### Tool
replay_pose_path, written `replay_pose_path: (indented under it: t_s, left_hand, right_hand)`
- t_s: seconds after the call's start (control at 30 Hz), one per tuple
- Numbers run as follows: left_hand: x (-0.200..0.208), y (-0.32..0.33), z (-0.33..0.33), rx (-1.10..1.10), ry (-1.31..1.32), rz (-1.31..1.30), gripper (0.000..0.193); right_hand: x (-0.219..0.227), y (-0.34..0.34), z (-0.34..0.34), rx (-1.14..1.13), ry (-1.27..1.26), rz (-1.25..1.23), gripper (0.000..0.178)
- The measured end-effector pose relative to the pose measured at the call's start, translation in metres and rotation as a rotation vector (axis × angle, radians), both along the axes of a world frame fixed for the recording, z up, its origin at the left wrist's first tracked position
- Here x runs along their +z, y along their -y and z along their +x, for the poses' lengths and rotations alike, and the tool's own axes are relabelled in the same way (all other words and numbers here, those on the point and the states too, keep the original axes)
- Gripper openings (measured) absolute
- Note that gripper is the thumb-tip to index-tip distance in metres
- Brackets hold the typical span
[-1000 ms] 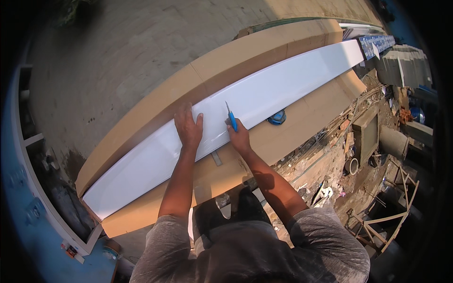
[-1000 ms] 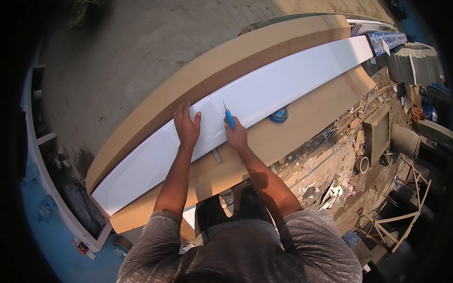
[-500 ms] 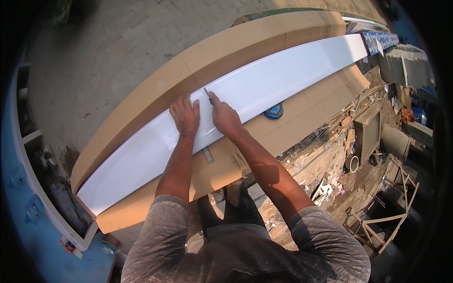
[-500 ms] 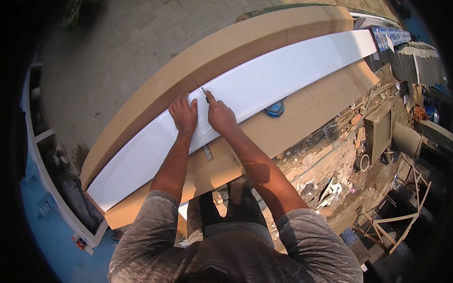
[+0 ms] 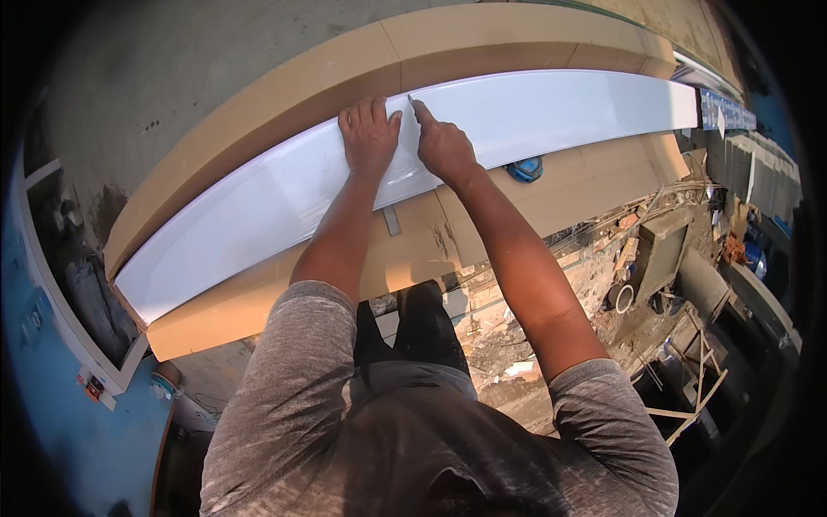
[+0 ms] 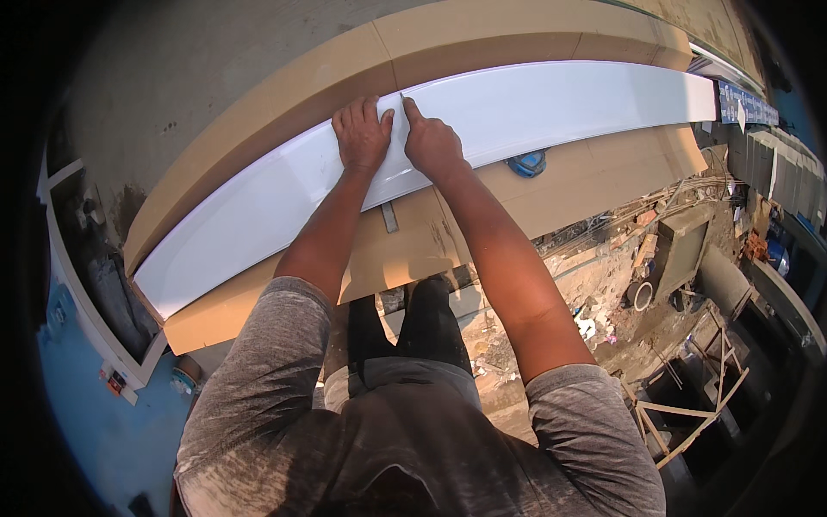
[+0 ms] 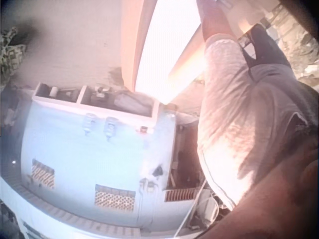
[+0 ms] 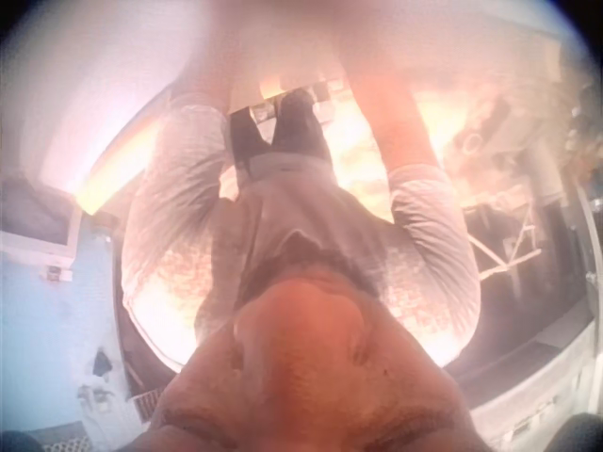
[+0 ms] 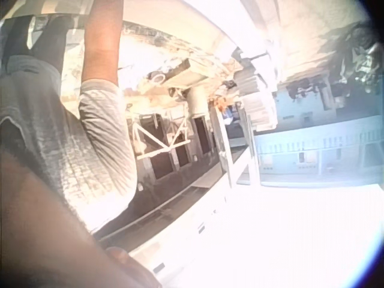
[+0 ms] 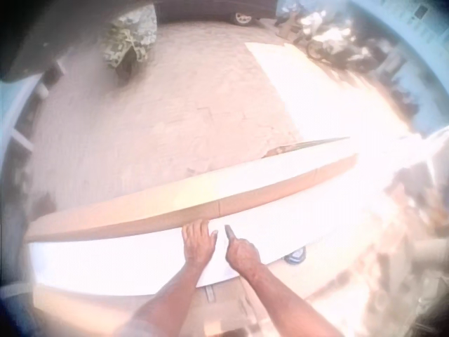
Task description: The person uses a utility knife to score and snap long white panels into shorter sections on a cardboard work surface. They repeatedly align, score, and break the panels, stacking the cut pieces aside.
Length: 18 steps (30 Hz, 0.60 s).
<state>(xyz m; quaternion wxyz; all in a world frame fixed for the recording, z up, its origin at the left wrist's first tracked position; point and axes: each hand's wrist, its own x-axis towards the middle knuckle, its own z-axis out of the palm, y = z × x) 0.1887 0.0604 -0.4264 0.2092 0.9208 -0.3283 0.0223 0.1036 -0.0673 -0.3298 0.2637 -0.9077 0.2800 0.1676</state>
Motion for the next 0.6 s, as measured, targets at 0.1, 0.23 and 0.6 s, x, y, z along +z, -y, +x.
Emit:
replay_pose_path:
  t_s: [0.1,0.23,0.6]
  left_hand:
    - [-0.001,-0.003,-0.001,0.013,-0.024,0.014,0.047]
    - [-0.002,-0.005,0.0,0.029,-0.035,0.044,0.047]
    - [0.0,-0.006,-0.001,0.031,-0.099,0.004,0.051]
  right_hand:
    - [0.006,-0.01,-0.019,0.001,-0.072,0.02,0.056]
    - [0.02,-0.035,-0.086,0.019,-0.255,0.062,0.066]
    - [0.071,-0.065,-0.228,-0.259,-0.181,0.009,0.062]
